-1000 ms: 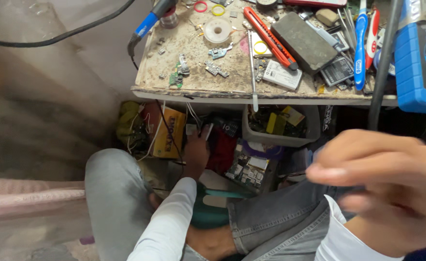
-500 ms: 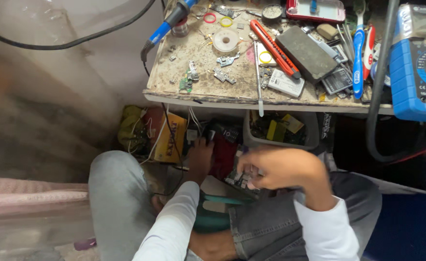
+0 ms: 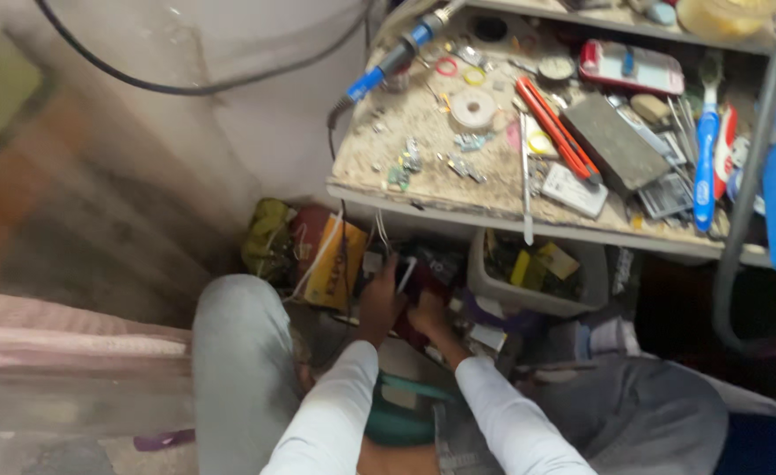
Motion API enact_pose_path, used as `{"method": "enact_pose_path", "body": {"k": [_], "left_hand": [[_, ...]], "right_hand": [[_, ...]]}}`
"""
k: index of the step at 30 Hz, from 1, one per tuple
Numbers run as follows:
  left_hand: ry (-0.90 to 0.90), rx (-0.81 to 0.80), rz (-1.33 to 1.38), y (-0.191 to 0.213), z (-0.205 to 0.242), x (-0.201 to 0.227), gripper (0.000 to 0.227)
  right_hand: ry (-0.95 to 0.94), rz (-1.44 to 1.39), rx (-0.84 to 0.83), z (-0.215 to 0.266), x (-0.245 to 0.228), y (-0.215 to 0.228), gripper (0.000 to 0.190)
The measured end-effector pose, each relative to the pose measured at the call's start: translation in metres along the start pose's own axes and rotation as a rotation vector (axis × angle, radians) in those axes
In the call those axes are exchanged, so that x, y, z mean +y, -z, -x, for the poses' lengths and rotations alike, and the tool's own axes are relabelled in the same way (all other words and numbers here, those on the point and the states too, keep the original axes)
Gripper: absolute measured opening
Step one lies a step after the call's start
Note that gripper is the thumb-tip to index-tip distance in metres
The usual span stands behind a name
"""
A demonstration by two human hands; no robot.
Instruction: The person disassembles a smartphone by removing the back cover and battery. They then use a screwdriver to remove screws from the internal frame and a soldering iron to work on the circuit board. Finally, they use a multimeter to test electrical connections on the board.
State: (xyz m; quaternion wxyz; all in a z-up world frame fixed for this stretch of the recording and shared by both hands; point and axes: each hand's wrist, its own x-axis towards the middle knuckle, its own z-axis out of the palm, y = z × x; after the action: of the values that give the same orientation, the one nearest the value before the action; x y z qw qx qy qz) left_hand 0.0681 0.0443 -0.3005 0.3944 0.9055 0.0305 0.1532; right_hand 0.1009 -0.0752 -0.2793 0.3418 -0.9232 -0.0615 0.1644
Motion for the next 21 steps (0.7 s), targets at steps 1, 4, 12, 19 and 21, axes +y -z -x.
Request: {"method": "enact_pose_path", "body": {"k": [1, 4, 12, 19, 21], "left_hand": [[0.001, 0.016, 0.001, 0.0, -0.001, 0.003, 0.092], [0.054, -0.029, -0.076, 0.004, 0.005, 0.008, 0.085], [0.157, -0.237, -0.3, 0.002, -0.004, 0.021, 0.075], [0.035, -0.065, -0.103, -0.008, 0.005, 0.003, 0.079], [0.054, -0.067, -0.061, -0.006, 0.004, 0.002, 0.082]], "right_hand": [[-0.024, -0.002, 0.026, 0.0, -0.003, -0.006, 0.04], [-0.124, -0.013, 0.038, 0.0, -0.003, -0.016, 0.053], [0.064, -0.279, 0.246, -0.016, -0.018, 0.008, 0.024], [-0.035, -0.2, 0.198, -0.008, -0.038, 0.024, 0.026], [0.16, -0.259, 0.224, -0.013, -0.038, 0.03, 0.031]]}}
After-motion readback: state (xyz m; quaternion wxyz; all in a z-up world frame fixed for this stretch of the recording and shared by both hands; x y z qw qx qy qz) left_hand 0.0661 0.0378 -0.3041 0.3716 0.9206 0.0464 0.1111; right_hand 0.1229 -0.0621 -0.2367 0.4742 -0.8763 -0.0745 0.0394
